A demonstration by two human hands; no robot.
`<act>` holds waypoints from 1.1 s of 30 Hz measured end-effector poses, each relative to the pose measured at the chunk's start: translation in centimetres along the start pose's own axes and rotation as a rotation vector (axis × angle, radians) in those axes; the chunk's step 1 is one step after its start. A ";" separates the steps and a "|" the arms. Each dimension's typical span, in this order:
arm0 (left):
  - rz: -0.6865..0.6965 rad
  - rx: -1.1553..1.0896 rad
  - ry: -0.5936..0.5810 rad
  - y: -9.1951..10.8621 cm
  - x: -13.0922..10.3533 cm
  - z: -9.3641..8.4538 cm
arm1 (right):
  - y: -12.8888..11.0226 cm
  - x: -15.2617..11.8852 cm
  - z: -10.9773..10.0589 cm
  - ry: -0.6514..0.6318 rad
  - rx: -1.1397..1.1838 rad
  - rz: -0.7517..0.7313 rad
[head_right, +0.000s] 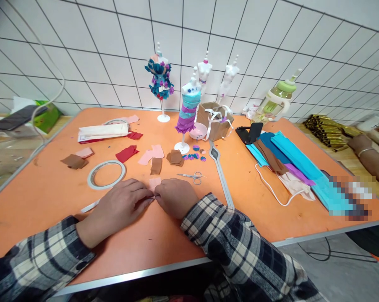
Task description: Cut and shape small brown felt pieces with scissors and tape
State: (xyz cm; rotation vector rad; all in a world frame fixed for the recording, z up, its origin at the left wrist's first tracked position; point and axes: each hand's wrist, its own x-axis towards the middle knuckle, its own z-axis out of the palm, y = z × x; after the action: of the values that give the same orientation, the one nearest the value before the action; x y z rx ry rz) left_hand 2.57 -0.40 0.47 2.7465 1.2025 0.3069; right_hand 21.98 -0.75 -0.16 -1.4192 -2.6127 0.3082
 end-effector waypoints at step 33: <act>0.015 0.030 0.004 -0.1 0.1 0.0 | 0.0 -0.1 -0.2 -0.006 0.026 0.025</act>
State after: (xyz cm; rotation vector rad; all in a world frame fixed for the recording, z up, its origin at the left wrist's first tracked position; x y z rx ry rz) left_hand 2.57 -0.28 0.47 2.7829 1.1972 0.2980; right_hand 22.08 -0.85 0.05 -1.4461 -2.5882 0.3489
